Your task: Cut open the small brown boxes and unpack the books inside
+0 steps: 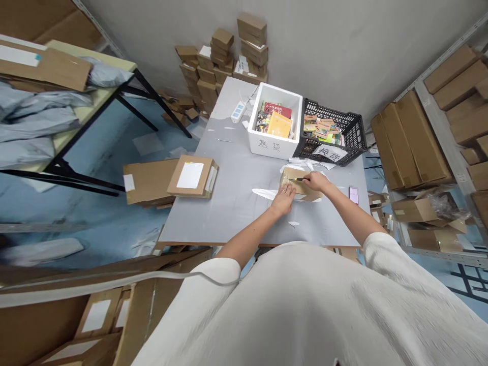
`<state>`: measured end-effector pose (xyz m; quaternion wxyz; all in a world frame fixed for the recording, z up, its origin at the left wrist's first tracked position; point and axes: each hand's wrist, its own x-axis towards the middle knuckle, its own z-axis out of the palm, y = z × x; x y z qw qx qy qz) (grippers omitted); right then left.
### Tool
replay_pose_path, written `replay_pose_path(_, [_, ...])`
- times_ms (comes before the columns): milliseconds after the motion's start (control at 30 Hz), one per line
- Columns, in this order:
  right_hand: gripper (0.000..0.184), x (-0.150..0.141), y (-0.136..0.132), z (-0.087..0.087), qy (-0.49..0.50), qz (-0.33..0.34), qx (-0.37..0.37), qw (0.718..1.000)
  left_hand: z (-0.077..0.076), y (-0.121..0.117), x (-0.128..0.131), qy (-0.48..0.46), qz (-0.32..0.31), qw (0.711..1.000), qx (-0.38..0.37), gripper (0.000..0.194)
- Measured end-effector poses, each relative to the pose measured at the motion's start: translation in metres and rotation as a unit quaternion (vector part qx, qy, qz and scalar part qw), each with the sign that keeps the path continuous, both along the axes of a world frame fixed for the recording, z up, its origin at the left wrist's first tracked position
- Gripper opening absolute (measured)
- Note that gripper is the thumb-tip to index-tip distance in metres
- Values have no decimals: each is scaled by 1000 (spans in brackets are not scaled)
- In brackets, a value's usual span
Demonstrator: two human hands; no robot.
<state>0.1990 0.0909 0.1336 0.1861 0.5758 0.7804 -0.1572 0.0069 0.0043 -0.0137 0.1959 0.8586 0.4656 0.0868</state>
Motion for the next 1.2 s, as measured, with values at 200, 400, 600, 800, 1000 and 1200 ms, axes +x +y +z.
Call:
replay_pose_path(200, [43, 12, -2, -2, -2, -10, -3, 1000, 0, -1, -1, -3, 3, 1000, 5, 94])
replay_pose_path(400, [43, 19, -6, -6, 8, -14, 3, 1000, 6, -1, 2, 14, 17, 1000, 2, 84])
replay_pose_path(600, [42, 35, -8, -9, 4, -29, 7, 1000, 9, -1, 3, 25, 22, 999, -2, 82])
replay_pose_path(800, [42, 71, -12, -8, -1, -69, -7, 998, 15, -2, 8, 31, 48, 998, 17, 71])
replay_pose_path(1000, [41, 104, -20, -3, -21, -102, -10, 995, 27, -1, 24, 80, 81, 993, -5, 66])
replay_pose_path(1200, [41, 138, -25, 1, -24, -115, -12, 993, 37, 9, 39, 128, 112, 985, -34, 64])
